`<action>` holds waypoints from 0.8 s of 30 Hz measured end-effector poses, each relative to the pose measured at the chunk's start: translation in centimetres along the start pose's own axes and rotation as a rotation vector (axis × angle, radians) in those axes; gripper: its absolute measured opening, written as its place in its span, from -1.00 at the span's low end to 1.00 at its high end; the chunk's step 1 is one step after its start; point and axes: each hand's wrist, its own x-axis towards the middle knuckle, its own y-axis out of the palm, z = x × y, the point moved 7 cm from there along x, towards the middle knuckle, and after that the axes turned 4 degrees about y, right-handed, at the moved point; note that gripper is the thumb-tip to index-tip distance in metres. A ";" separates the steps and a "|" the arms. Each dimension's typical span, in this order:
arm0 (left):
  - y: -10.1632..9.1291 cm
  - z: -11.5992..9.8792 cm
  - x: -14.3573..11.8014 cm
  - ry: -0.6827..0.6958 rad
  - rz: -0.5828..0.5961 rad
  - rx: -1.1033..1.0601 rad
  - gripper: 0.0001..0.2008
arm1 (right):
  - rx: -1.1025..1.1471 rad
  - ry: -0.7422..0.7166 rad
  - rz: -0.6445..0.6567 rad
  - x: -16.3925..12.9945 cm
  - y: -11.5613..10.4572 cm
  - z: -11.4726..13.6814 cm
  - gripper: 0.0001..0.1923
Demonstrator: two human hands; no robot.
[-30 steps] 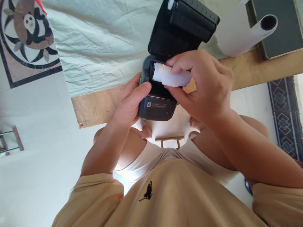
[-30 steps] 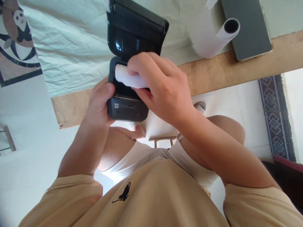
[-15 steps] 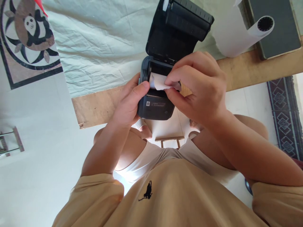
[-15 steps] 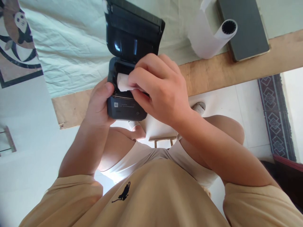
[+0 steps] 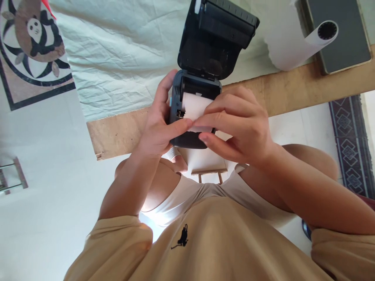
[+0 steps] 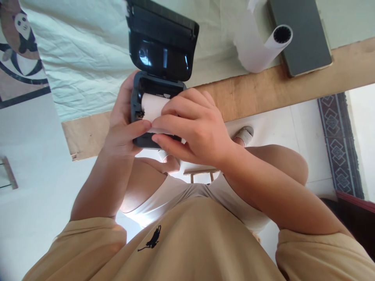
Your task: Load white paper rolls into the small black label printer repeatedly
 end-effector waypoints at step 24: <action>0.7 -0.5 -0.2 0.012 0.034 -0.041 -0.43 | 0.198 0.383 0.126 -0.9 0.9 -5.8 -0.44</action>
